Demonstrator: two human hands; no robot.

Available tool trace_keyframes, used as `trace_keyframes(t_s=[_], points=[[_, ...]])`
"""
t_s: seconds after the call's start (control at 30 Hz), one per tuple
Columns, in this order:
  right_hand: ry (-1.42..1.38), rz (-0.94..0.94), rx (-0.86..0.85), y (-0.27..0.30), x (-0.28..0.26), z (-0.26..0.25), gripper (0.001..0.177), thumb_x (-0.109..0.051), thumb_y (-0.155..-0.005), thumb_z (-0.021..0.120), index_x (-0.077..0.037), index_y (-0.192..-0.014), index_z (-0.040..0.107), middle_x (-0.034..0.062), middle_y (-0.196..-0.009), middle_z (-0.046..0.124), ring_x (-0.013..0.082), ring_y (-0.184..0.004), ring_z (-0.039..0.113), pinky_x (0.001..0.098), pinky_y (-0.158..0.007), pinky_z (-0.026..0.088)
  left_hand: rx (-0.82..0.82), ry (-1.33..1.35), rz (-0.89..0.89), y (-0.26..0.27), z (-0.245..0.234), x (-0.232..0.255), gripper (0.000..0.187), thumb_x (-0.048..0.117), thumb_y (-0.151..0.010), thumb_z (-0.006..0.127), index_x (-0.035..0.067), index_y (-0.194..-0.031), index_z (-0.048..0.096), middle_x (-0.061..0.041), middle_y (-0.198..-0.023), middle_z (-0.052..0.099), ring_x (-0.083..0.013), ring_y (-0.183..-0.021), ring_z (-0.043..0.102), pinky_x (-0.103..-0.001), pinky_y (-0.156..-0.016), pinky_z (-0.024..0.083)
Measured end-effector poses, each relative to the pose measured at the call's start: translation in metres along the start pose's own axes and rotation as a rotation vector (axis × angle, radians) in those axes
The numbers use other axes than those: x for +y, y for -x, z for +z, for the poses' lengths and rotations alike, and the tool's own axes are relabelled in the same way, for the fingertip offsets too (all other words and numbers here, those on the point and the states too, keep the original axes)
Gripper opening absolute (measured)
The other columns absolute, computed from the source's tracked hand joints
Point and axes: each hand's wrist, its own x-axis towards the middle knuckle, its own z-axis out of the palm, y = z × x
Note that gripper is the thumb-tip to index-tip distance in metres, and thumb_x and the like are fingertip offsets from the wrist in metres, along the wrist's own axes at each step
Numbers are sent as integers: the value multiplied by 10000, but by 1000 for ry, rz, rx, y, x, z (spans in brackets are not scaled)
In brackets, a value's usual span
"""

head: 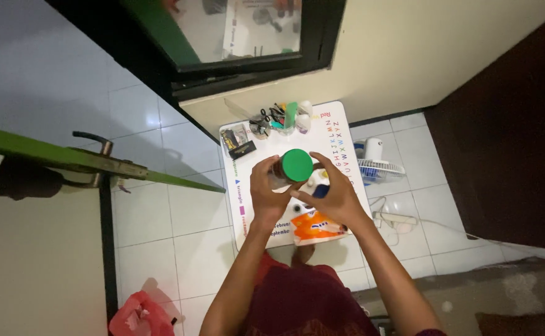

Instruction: Organizing various small items including bottles, containers, and a blue cloth on a small white table.

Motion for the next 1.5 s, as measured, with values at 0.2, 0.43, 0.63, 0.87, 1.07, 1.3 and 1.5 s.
trace_keyframes(t_s=[0.2,0.43,0.63,0.87,1.07,1.3,1.5], points=[[-85,-133,209,-36,65,15,803,-326,-632,986,-119,-1317,621,117,-1153,739,330,-1200,655,503,-1098,450,-112,-29,-36,14,42,-34,729,268,-662,931,117,-1298,607,-44,-1236,666,-265,-1149,632,-410,-1025,451],[-42,-16,285,-99,132,-17,807,-234,-657,967,-73,-1347,581,235,-1203,689,437,-1230,613,578,-1095,421,-372,138,-428,10,31,-34,876,319,-827,858,76,-1521,382,-151,-1530,458,-338,-1432,430,-506,-1233,208],[159,171,156,-212,248,-33,821,-300,-656,927,-114,-1347,525,106,-1278,679,272,-1160,622,404,-907,504,-347,169,-972,86,6,-114,517,304,-909,705,173,-1380,536,-18,-1374,604,-169,-1271,586,-341,-1055,483],[524,185,74,-325,363,2,846,-337,-702,878,-217,-1435,474,176,-1286,673,470,-1163,605,564,-867,490,-417,2,-1254,190,-20,-180,426,342,-906,692,207,-1305,629,-49,-1276,717,-217,-1162,697,-388,-1010,545],[580,267,21,-367,363,29,786,-221,-782,833,-257,-1463,443,183,-1256,660,479,-1111,605,589,-812,505,-448,-54,-1443,205,-16,-202,429,385,-913,653,231,-1313,639,-26,-1342,716,-235,-1159,731,-393,-1037,548],[524,194,26,-382,376,35,799,-51,-785,846,-161,-1459,432,235,-1249,669,496,-1083,623,574,-787,516,-398,42,-1424,233,-5,-218,364,274,-926,674,192,-1277,632,-100,-1024,818,-212,-1044,752,-344,-875,578],[580,115,-107,-381,366,28,1065,-29,-805,867,-204,-1623,207,317,-1357,594,577,-1115,578,617,-822,484,-407,100,-1550,211,-3,-207,363,256,-939,651,170,-1291,630,-143,-1078,821,-238,-1115,747,-365,-938,559]])
